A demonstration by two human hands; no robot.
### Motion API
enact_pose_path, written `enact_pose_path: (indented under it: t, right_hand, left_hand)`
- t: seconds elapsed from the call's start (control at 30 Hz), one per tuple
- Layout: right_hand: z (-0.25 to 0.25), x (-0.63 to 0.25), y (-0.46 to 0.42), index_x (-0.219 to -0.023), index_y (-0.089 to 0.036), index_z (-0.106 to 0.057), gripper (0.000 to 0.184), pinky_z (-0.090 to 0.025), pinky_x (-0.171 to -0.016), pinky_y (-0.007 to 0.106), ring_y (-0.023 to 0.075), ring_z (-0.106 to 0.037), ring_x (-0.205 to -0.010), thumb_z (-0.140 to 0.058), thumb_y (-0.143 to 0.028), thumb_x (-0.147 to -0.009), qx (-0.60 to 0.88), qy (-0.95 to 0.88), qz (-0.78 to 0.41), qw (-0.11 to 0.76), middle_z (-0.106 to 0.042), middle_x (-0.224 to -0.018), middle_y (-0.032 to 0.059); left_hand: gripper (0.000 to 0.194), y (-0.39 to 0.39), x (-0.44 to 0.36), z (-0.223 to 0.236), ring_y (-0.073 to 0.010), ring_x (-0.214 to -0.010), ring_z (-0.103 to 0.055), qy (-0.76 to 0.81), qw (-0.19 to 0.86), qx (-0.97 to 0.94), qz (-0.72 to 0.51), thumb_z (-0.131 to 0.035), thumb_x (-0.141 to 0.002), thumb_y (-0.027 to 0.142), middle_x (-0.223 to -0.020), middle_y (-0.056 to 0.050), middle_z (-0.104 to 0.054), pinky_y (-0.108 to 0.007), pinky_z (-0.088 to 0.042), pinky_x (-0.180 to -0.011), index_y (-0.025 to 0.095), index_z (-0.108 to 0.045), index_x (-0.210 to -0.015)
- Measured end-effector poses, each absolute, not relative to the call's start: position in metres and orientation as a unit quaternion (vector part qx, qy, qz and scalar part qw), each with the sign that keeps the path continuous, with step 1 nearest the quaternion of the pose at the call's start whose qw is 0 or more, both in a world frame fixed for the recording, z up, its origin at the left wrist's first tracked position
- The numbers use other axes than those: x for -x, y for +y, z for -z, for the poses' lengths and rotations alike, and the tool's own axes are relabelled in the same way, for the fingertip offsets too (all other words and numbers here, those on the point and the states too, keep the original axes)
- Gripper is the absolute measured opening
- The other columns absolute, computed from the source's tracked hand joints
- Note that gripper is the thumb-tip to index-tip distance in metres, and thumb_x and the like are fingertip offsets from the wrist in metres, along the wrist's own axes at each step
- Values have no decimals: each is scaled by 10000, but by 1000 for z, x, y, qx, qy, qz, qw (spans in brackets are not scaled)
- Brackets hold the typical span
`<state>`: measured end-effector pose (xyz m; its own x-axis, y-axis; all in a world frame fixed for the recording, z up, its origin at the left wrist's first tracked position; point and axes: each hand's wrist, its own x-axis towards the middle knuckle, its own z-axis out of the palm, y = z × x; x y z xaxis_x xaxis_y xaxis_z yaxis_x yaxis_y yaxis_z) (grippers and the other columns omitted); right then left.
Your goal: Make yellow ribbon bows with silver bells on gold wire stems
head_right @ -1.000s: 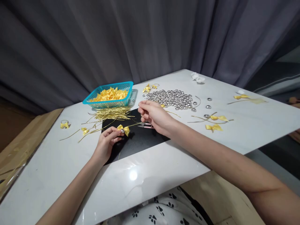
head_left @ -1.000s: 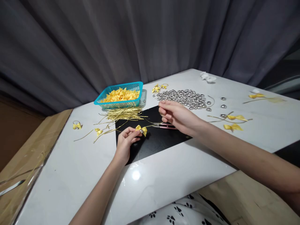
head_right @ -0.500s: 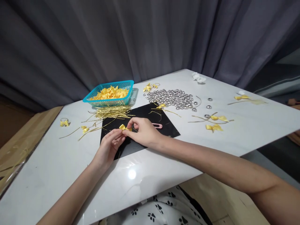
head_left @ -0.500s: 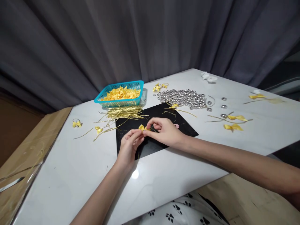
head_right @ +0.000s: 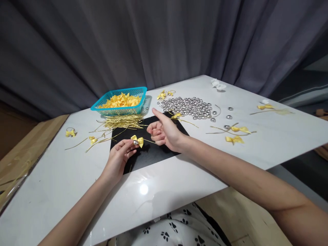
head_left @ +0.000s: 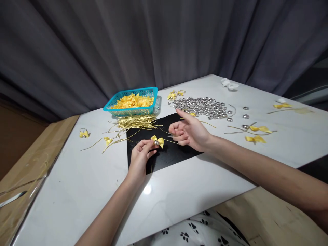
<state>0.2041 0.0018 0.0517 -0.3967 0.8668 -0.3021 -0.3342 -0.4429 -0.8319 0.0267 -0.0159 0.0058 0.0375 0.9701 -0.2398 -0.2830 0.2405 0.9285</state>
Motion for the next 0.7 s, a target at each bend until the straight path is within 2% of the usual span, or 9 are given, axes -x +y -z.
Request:
enact_pose_path:
  t: [0.13,0.2,0.27,0.37,0.43,0.47,0.53,0.6,0.7]
  right_hand:
    - [-49,-202,0,-536,-188,-298,358,-84,-324,153,54,-64,-407,-241,-330,-860,391,-286,-782,392,-151,-502,-72]
    - [-49,-202,0,-546,-194,-251,340,-86,-321,148,53,-62,-405,-239,-312,-865,396,-272,-781,399,-141,-513,-74]
    - [-49,-202,2,-555,-196,-230,387,-87,-319,145,49,-62,-401,-227,-383,-894,401,-275,-778,398,-142,-512,-77]
    - [-47,-202,5,-564,-188,-271,505,-73,-324,139,36,-67,-398,-225,-581,-878,419,-309,-772,365,-157,-506,-84]
    - [-45,-200,4,-582,-177,-331,504,-88,-331,138,30,-99,-398,-327,-603,-849,438,-345,-769,312,-193,-517,-82]
    - [-44,-199,3,-592,-171,-356,455,-122,-338,136,29,-134,-401,-420,-548,-839,443,-370,-767,282,-221,-527,-78]
    - [-40,-196,1,-611,-161,-398,303,-205,-371,138,33,-213,-417,-556,-333,-804,447,-423,-755,225,-272,-541,-70]
    - [-37,-194,0,-626,-150,-441,185,-243,-404,146,37,-248,-425,-541,-150,-782,455,-473,-729,195,-300,-530,-68]
    - [-34,-196,3,-707,-126,-531,165,-224,-401,157,36,-259,-389,-432,-80,-830,488,-533,-662,201,-319,-478,-72]
  left_hand:
    - [237,-18,-27,-5,-97,-702,-613,478,620,-367,-502,-756,-619,320,-697,-10,-676,-189,-460,-655,136,-628,-696]
    - [232,-18,-27,-4,-97,-705,-613,478,618,-368,-504,-752,-627,316,-701,-11,-674,-187,-461,-653,137,-626,-701]
    - [230,-17,-27,-3,-100,-708,-612,478,616,-369,-506,-751,-630,315,-706,-14,-673,-190,-462,-652,138,-626,-705]
    - [224,-15,-28,-2,-104,-718,-612,477,616,-371,-505,-750,-631,312,-711,-14,-671,-192,-461,-654,141,-623,-700]
    - [221,-15,-28,-3,-101,-712,-609,479,614,-374,-504,-751,-628,310,-704,-9,-666,-189,-458,-653,142,-621,-690]
    - [219,-16,-28,-3,-98,-708,-606,480,612,-376,-505,-750,-628,309,-703,-7,-664,-187,-457,-652,142,-621,-686]
    - [216,-17,-28,-3,-94,-704,-602,479,609,-379,-505,-748,-628,307,-706,-5,-662,-185,-454,-653,140,-620,-680]
    - [216,-17,-28,-4,-94,-702,-602,478,611,-377,-506,-746,-626,306,-712,-5,-665,-188,-454,-655,139,-619,-678]
    - [221,-17,-28,-3,-97,-694,-603,479,613,-369,-509,-750,-615,304,-699,-3,-663,-196,-456,-657,138,-616,-673]
